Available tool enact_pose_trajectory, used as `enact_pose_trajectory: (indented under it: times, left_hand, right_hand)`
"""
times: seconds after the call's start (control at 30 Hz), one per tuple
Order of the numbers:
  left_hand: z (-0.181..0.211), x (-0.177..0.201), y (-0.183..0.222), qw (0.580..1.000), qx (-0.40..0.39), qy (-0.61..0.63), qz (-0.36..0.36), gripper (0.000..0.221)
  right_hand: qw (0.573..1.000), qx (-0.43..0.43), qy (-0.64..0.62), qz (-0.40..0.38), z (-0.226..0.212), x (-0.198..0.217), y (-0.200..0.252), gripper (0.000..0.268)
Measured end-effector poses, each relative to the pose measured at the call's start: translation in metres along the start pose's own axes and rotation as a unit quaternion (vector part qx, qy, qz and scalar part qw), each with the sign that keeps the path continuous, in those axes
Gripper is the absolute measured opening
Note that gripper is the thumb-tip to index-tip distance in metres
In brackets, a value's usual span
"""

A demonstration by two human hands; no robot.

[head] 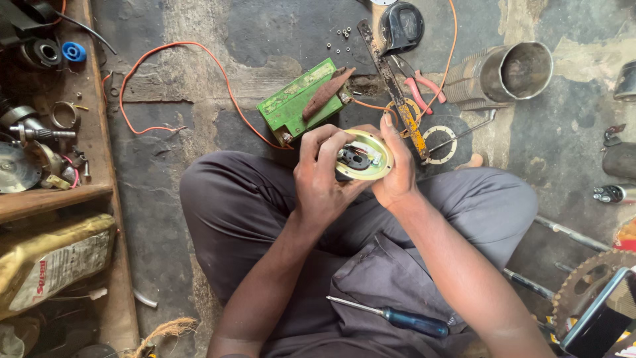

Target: The person sits on the floor and uses a wrench and screwdriver to tighten bolts on a circular electrical component. They then connect a wire to the component and test it against a green battery, producing a spark. Finally, they attach a black plastic cover to the component.

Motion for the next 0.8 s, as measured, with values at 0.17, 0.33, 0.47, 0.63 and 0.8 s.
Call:
enact_pose_trajectory:
  times: [0.17,0.33,0.47,0.63,0.8]
  left_hand:
    - [0.009,0.004,-0.007,0.999,-0.011,0.037,0.02,0.077]
    - [0.013,0.006,-0.012,0.997,-0.015,0.062,0.041,0.072]
    - [0.01,0.003,-0.013,0.996,-0.017,0.079,0.022,0.069]
    - [0.005,0.0,-0.011,0.996,-0.02,0.089,0.008,0.074]
    - [0.005,-0.003,-0.008,0.995,-0.002,0.095,0.001,0.072]
  right_hand:
    - [1.0,0.015,0.015,0.009,-0.006,-0.008,0.002,0.06]
    - [0.99,0.105,0.081,-0.05,-0.022,-0.022,0.007,0.055]
    - [0.937,0.218,0.263,-0.079,-0.039,-0.031,0.011,0.05]
    - [0.919,0.218,0.322,-0.067,-0.041,-0.033,0.012,0.046]
    - [0.99,0.087,0.109,-0.037,-0.026,-0.023,0.007,0.041]
Point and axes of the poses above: each hand's wrist, its own y-axis away from the middle knuckle, its own x-axis out of the back of the hand, z = x × y, the point moved 3 cm from there along -y, towards the middle knuckle, and after that the axes turned 1 degree about -z, right-handed, at the moved point
